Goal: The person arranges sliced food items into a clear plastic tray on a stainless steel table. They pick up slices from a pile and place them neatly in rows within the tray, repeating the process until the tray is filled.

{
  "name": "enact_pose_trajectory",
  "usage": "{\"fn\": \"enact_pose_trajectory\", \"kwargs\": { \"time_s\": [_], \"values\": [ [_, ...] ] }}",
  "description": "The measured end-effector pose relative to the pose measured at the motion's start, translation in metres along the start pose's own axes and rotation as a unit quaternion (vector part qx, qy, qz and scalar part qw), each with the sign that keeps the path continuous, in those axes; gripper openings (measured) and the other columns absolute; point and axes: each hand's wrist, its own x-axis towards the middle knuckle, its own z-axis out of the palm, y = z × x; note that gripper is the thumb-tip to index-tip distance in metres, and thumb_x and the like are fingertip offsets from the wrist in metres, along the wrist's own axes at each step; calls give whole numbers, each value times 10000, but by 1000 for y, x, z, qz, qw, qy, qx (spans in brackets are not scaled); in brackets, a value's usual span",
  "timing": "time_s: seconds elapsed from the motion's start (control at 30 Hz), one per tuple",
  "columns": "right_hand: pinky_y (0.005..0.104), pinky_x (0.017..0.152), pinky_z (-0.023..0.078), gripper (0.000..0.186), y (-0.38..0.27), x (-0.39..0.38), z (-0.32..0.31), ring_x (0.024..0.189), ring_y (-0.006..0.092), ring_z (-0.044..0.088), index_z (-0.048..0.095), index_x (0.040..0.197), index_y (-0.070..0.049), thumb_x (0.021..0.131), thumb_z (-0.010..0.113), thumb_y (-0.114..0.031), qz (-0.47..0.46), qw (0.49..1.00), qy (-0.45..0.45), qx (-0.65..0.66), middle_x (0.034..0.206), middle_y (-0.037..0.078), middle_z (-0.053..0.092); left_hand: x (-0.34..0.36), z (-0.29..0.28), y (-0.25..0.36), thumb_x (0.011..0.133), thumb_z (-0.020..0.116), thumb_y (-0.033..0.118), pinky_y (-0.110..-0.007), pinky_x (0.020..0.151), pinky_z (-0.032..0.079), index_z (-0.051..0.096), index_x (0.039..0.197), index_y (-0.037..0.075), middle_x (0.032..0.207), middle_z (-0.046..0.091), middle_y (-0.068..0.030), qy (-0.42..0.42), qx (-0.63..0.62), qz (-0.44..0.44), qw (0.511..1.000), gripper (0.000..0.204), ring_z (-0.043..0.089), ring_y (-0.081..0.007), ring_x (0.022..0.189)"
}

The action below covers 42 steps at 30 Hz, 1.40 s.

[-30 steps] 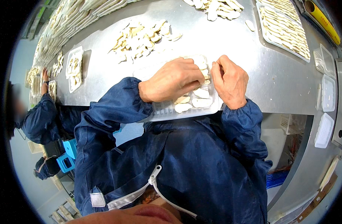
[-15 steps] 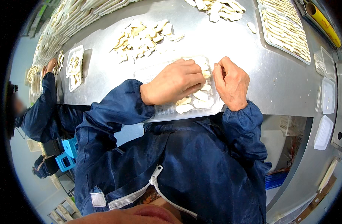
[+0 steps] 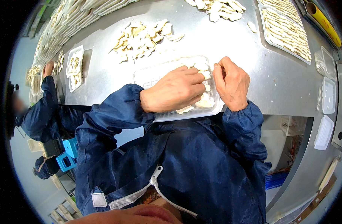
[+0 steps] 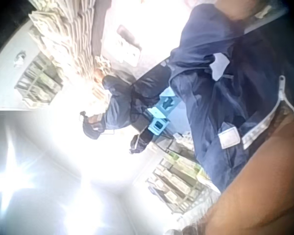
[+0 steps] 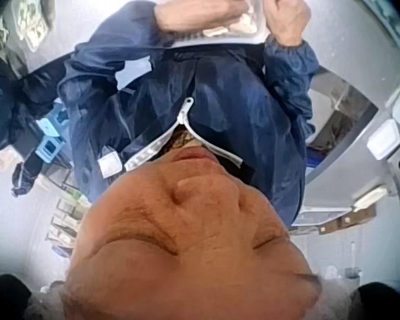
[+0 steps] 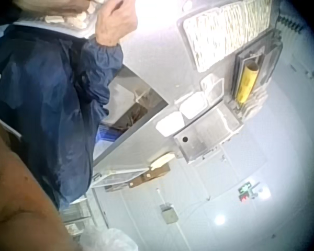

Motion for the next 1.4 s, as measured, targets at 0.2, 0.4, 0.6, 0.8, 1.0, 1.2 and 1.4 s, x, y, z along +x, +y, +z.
{"fn": "enact_pose_trajectory", "kwargs": {
  "time_s": [0.2, 0.4, 0.6, 0.8, 1.0, 1.2, 1.4],
  "values": [
    [354, 497, 427, 158, 0, 0, 0, 499, 232, 553, 565, 770, -51, 899, 631, -114, 3, 1000, -2, -3, 592, 95, 561, 5, 2, 3, 778, 721, 148, -358, 795, 469, 609, 825, 48, 847, 552, -69, -3, -5, -8, 1000, 157, 565, -236, 869],
    [355, 502, 428, 159, 0, 0, 0, 505, 240, 557, 564, 768, -48, 898, 629, -113, 3, 1000, -1, 7, 596, 98, 565, -3, -31, -17, 772, 735, 72, -366, 700, 485, 635, 887, 40, 807, 588, -96, 103, -33, -68, 992, 156, 588, -255, 771],
    [347, 500, 423, 155, 3, -1, 1, 494, 233, 544, 562, 772, -40, 897, 625, -106, 1, 1000, 1, 13, 585, 97, 558, -33, -60, -90, 816, 713, 62, -370, 727, 494, 710, 984, 44, 862, 608, -89, 53, 100, -175, 978, 169, 593, -262, 816],
    [346, 494, 415, 157, -1, 0, 0, 485, 219, 532, 556, 773, -38, 899, 622, -103, 2, 1000, -1, 10, 578, 97, 547, -34, -56, -102, 820, 706, 69, -387, 732, 492, 708, 967, 51, 867, 594, -90, -1, 103, -184, 977, 149, 586, -263, 837],
    [346, 493, 409, 161, 2, -1, 0, 487, 220, 532, 550, 768, -39, 900, 618, -103, 5, 1000, -1, 10, 579, 100, 548, -35, -63, -107, 838, 701, 76, -359, 735, 496, 683, 898, 36, 873, 594, -77, 19, 48, -191, 980, 75, 594, -235, 827],
    [344, 496, 410, 159, -1, 0, 1, 489, 218, 532, 552, 771, -40, 899, 622, -104, 6, 1000, -4, 15, 581, 97, 551, -49, -86, -74, 853, 700, 65, -313, 725, 502, 669, 871, 6, 851, 626, -67, 50, -135, -266, 953, 69, 615, -180, 783],
    [336, 492, 406, 152, 1, -1, 0, 486, 200, 527, 560, 782, -38, 901, 626, -105, 6, 1000, 0, 14, 576, 87, 548, -46, -62, -47, 821, 706, 74, -362, 666, 475, 667, 825, -16, 817, 589, -93, 12, -42, -199, 979, 98, 563, -240, 758]
  ]
}}
